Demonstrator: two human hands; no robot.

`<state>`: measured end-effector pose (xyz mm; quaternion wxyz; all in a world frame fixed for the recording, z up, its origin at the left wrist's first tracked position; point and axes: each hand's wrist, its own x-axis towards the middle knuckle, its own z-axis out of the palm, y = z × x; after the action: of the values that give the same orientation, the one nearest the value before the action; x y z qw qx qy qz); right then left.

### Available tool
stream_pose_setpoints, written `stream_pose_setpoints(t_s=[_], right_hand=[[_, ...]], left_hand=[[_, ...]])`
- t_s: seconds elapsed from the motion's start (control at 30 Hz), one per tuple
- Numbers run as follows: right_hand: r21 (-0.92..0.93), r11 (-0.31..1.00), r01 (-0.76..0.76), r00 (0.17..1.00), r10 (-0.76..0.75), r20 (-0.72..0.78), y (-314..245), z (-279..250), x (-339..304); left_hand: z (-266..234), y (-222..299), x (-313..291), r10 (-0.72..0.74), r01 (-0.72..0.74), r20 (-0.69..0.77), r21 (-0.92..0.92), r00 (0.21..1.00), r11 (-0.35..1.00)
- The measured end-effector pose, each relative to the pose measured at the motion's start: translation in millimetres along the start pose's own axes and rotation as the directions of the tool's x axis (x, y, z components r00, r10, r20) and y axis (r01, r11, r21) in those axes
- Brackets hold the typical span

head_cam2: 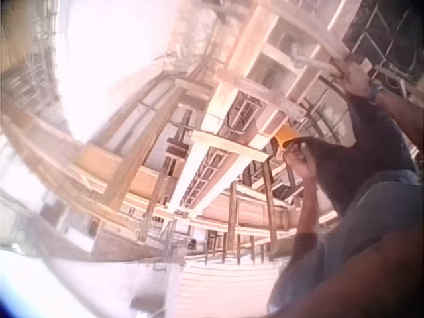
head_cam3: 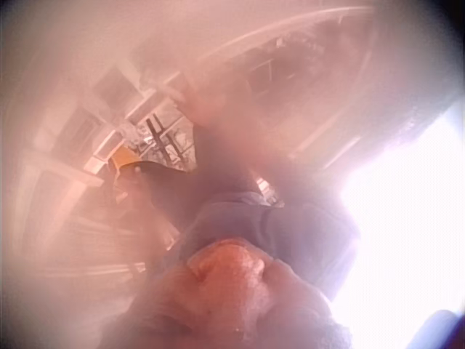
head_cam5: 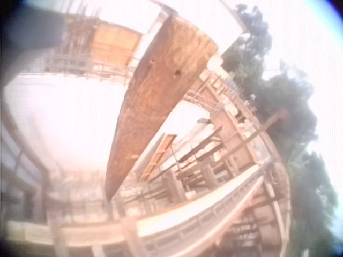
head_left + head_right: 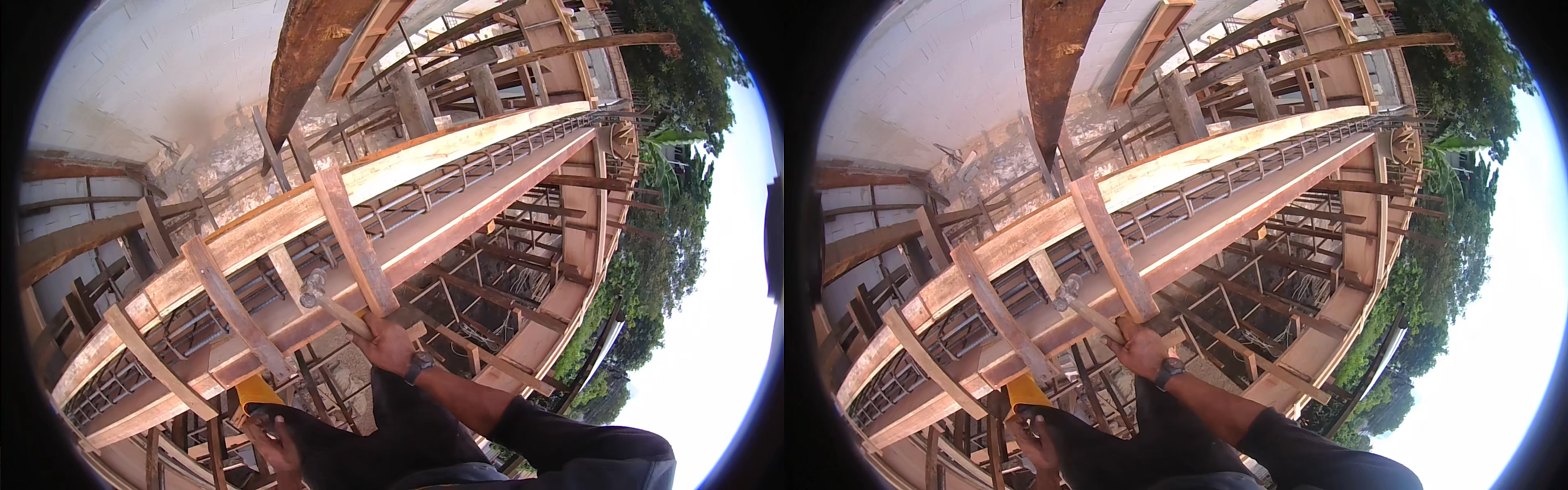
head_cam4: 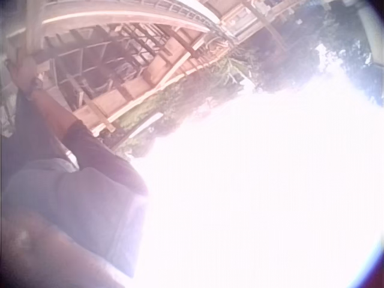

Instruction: The person nails wooden planks into a support structure using a hammer while standing on a construction beam.

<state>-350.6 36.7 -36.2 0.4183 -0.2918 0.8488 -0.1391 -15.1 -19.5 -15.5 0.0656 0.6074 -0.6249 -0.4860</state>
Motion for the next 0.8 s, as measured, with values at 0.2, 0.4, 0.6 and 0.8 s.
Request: stream_pose_setpoints(t_s=[0.2, 0.4, 0.6, 0.8], right_hand=[[0.045, 0.992, -0.119, 0.993, 0.12, -0.008, 26, -1, 1], [0.124, 0.984, -0.126, 0.992, 0.122, 0.033, 19, 5, -3], [0.152, 0.976, -0.154, 0.986, 0.143, 0.08, 29, -2, -16], [0.16, 0.97, -0.184, 0.981, 0.17, 0.097, 32, -14, -25]], left_hand=[[-84, 6, -206, -0.246, 0.258, 0.432, 0.032, 0.868, 0.966], [-41, 55, -147, -0.188, 0.025, 0.407, 0.373, 0.894, 0.927], [-22, 72, -114, -0.147, -0.099, 0.394, 0.54, 0.907, 0.836], [-12, 79, -102, -0.111, -0.169, 0.4, 0.602, 0.91, 0.781]])
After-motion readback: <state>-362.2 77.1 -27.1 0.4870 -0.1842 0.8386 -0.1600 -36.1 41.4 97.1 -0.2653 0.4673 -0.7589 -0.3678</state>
